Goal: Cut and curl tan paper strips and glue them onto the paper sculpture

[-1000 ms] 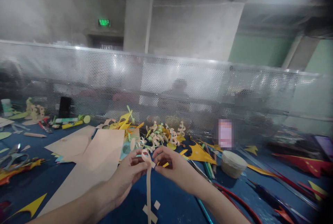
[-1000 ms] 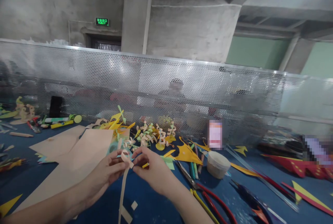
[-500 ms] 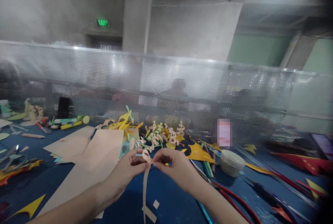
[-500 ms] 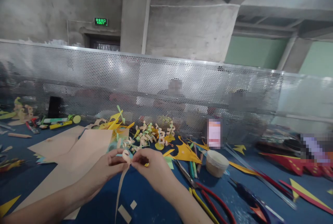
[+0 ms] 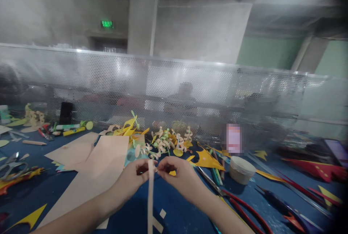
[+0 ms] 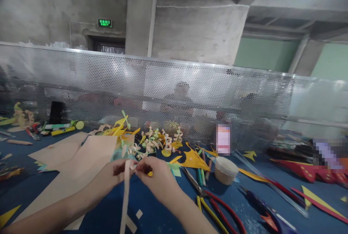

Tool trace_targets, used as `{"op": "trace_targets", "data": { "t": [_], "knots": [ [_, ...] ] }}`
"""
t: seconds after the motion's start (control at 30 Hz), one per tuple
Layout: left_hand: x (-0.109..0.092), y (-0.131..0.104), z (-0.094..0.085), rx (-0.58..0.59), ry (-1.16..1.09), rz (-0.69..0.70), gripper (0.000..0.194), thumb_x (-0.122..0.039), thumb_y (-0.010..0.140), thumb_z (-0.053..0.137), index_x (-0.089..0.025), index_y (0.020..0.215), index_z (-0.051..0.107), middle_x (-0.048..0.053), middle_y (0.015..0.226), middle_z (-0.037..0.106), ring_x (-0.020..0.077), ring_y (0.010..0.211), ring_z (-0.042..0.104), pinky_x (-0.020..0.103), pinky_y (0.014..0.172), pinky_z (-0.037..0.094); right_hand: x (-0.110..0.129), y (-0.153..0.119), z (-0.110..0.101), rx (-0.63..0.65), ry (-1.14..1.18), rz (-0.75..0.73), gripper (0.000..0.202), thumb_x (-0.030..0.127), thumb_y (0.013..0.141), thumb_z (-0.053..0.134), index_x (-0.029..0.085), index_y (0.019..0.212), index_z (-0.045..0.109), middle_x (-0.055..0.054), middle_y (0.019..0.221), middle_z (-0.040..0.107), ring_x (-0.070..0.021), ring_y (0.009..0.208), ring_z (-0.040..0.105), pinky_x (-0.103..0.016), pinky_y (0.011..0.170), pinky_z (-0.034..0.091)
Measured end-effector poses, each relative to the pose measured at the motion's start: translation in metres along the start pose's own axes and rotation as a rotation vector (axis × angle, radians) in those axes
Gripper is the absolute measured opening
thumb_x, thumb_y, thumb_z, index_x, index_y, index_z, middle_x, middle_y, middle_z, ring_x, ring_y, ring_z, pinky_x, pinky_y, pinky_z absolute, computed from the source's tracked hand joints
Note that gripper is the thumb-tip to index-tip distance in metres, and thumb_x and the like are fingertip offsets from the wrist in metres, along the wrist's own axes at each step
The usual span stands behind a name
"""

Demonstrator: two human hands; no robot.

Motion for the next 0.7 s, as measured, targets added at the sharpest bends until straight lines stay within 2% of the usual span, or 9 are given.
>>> {"op": "trace_targets", "data": {
  "t": [0.1,0.23,0.37,0.47,0.57,0.63,0.7],
  "knots": [
    [-0.002,0.000,0.000,0.000,0.003,-0.001,0.017,-0.029,0.067,0.065,-0.020,0.081,0.069,0.002,0.072,0.065,0.0194,0.073,0.057,0.025,0.069,0.041,-0.001,-0.001,0.002,-0.005,0.001,-0.007,0.012,0.007,0.069,0.057,0.018,0.070,0.062,0.001,0.067,0.062,-0.0122,0.062,0.056,-0.021,0.058,0.043],
    [-0.009,-0.001,0.001,0.009,0.026,-0.001,0.022,-0.032,0.072,0.059,-0.019,0.086,0.070,0.001,0.067,0.062,0.0152,0.060,0.051,0.022,0.058,0.038,-0.002,-0.002,0.005,0.013,0.019,-0.030,0.012,0.009,0.069,0.056,0.018,0.071,0.063,0.001,0.070,0.062,-0.0131,0.065,0.057,-0.022,0.060,0.043],
    [-0.007,0.000,-0.006,-0.033,0.130,0.037,0.022,-0.036,0.072,0.057,-0.019,0.078,0.072,0.001,0.064,0.060,0.0151,0.057,0.049,0.022,0.056,0.038,-0.007,-0.001,0.006,0.043,0.049,-0.021,0.012,0.011,0.070,0.055,0.019,0.073,0.063,0.001,0.071,0.063,-0.0138,0.066,0.058,-0.023,0.061,0.045],
    [-0.010,0.001,-0.014,-0.085,0.298,0.113,0.020,-0.034,0.073,0.057,-0.023,0.075,0.073,0.002,0.065,0.060,0.0172,0.059,0.051,0.023,0.056,0.039,-0.011,0.001,0.005,0.049,0.087,0.024,0.010,0.018,0.078,0.049,0.018,0.077,0.059,0.000,0.071,0.064,-0.0136,0.066,0.059,-0.022,0.060,0.046],
    [-0.020,-0.001,-0.015,-0.117,0.466,0.215,0.019,-0.029,0.074,0.055,-0.027,0.080,0.073,0.003,0.069,0.062,0.0193,0.063,0.054,0.025,0.059,0.040,-0.011,0.000,0.001,0.007,0.126,0.084,0.025,0.033,0.088,0.035,0.018,0.079,0.053,-0.002,0.067,0.062,-0.0130,0.062,0.058,-0.022,0.057,0.046],
    [-0.024,-0.003,-0.013,-0.110,0.535,0.248,0.020,-0.024,0.074,0.054,-0.027,0.079,0.073,0.004,0.069,0.062,0.0202,0.065,0.056,0.025,0.061,0.040,-0.004,-0.002,0.000,-0.012,0.087,0.095,0.023,0.040,0.084,0.043,0.019,0.080,0.051,-0.001,0.065,0.060,-0.0131,0.059,0.056,-0.022,0.053,0.043],
    [-0.026,-0.004,-0.011,-0.097,0.574,0.263,0.022,-0.020,0.074,0.053,-0.027,0.079,0.073,0.004,0.070,0.062,0.0207,0.068,0.057,0.026,0.062,0.041,0.007,-0.005,0.000,-0.021,-0.058,0.068,0.019,0.036,0.073,0.059,0.020,0.079,0.052,0.001,0.065,0.059,-0.0137,0.059,0.054,-0.023,0.052,0.040]
  ]
}}
Point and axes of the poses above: each hand's wrist, its own y-axis towards the middle knuckle, its own z-axis out of the palm, x = y × z, the point moved 8 cm from there along y, towards the middle knuckle
